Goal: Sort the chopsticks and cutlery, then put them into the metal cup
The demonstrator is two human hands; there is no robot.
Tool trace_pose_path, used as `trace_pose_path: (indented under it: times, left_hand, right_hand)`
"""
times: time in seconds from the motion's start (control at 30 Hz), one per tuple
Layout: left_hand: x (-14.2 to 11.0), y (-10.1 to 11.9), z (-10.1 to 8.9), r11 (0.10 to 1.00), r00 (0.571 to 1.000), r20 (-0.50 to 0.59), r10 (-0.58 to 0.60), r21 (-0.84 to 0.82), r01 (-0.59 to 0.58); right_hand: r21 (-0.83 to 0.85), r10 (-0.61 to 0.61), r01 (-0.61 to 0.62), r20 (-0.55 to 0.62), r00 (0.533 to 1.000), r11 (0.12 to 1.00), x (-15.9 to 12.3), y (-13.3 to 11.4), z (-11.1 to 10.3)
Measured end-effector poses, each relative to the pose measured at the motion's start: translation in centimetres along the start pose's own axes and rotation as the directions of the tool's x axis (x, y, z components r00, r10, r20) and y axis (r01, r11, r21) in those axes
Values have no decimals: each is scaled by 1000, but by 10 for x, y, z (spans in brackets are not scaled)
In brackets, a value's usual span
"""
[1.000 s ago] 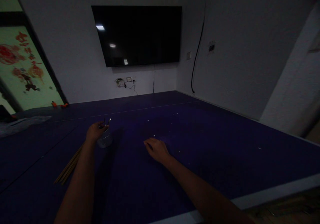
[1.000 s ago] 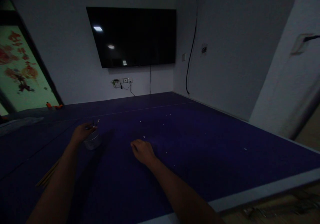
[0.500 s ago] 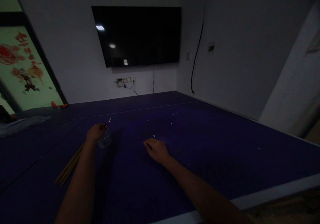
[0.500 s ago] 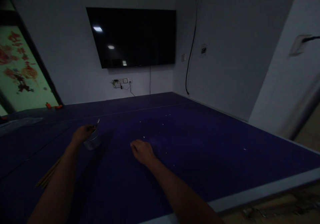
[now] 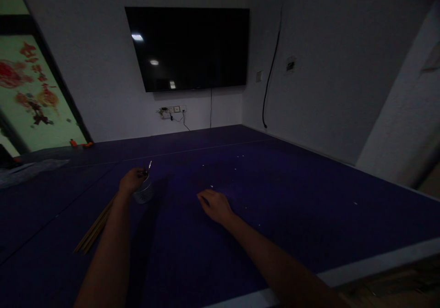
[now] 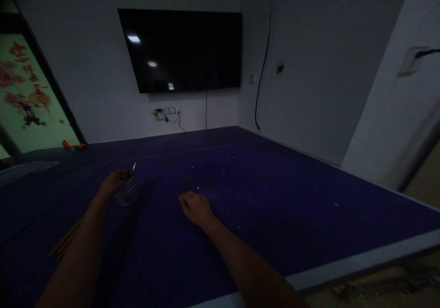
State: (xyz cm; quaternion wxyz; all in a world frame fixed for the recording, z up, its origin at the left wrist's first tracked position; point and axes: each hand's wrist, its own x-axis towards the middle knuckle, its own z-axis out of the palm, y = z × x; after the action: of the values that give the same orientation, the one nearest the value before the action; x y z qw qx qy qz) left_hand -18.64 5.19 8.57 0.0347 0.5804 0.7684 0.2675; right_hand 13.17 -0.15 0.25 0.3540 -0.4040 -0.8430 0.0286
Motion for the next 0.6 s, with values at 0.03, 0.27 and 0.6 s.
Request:
trace_pose_path:
  times: [0.03, 0.27, 0.6]
  left_hand:
    - [0, 0, 0, 1000, 1000, -7, -4, 2, 4]
    - [2, 1, -1, 997, 999, 22, 31, 70, -33]
    - [4, -3, -2, 988, 998, 49, 51, 144, -57]
  right_hand:
    - [0, 0, 0, 0, 1000, 1000, 0, 0, 0]
    - [0, 1, -1, 8, 1000, 1000, 0, 0, 1]
    - [-1, -8, 8, -3, 1000, 1000, 0, -1, 0]
